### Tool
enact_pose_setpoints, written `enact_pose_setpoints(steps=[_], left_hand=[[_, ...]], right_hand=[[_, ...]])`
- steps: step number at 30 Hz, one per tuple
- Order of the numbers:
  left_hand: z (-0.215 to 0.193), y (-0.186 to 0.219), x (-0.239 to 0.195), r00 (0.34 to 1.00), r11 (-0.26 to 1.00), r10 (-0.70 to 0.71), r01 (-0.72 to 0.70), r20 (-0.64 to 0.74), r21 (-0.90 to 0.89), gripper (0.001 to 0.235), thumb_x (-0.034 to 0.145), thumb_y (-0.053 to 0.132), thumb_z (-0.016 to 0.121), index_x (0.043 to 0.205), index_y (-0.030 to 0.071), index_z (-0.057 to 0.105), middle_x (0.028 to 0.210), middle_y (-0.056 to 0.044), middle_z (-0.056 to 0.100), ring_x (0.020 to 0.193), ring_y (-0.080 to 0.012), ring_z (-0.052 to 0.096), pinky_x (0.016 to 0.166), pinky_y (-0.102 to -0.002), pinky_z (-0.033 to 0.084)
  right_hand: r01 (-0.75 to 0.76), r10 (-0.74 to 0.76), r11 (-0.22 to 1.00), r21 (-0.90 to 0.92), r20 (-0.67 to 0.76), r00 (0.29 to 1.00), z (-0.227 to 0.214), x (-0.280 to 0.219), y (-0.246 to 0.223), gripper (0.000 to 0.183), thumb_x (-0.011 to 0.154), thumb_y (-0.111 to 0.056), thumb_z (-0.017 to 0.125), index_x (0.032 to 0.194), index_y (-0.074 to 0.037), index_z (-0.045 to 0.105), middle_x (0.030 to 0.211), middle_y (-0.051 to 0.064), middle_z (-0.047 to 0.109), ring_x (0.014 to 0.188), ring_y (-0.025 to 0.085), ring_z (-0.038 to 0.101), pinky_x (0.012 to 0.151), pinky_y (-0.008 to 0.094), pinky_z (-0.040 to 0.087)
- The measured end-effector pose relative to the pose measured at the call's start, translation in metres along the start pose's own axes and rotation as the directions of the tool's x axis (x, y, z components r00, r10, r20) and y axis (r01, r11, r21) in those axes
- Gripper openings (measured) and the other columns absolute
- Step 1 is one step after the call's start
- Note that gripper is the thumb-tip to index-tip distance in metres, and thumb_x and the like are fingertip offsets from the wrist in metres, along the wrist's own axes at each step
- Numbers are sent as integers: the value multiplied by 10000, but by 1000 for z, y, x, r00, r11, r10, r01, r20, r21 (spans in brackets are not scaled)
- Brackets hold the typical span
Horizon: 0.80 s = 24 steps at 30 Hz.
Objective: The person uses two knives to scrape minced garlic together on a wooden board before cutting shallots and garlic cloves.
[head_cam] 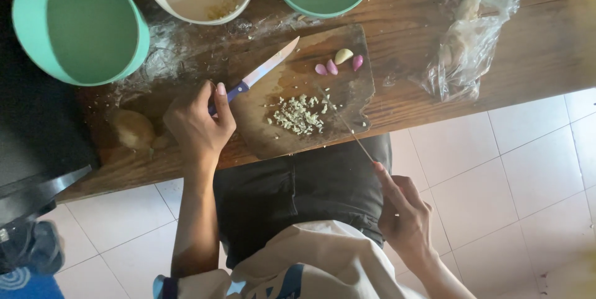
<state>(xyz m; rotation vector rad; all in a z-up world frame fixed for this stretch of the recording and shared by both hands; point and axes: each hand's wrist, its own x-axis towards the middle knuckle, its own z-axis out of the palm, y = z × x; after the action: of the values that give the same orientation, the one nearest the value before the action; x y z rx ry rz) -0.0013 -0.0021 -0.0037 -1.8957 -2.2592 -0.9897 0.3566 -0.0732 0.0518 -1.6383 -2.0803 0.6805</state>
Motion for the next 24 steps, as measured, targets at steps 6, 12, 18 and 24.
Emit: enact_pose_setpoints(steps=[6,12,18,24], left_hand=[[-1,3,0,999,1000,-19,19,29,-10,342,1067,224,616,768,69,560,695,-119,572,611,-348,570,560,-433,428],[0,2,3,1000,1000,19,-18,-11,3,346,1087,244,610,794,70,549,741,-115,576,649,-343,577,586,-426,429],[0,1,-1,999,999,-30,29,45,15,376,1072,229,621,748,65,525,676,-118,537,602,-354,551,568,-437,412],[0,2,1,1000,1000,-3,3,22,-2,342,1080,223,608,779,74,543,708,-116,557,627,-354,559,572,-426,417]], right_hand=[[-42,42,999,-18,37,998,8,0,10,660,839,157,576,1404,-178,639,948,94,670,629,198,648,569,379,519],[20,-21,999,-26,-21,1000,6,0,11,639,860,132,595,1409,-194,631,968,77,669,649,186,652,567,369,512],[-1,3,999,-36,75,997,2,-3,11,689,813,160,592,1399,-199,632,961,78,681,602,196,642,526,396,486],[161,-164,986,37,114,980,7,3,-1,807,714,150,551,1437,-202,601,1011,68,684,712,211,696,593,366,559]])
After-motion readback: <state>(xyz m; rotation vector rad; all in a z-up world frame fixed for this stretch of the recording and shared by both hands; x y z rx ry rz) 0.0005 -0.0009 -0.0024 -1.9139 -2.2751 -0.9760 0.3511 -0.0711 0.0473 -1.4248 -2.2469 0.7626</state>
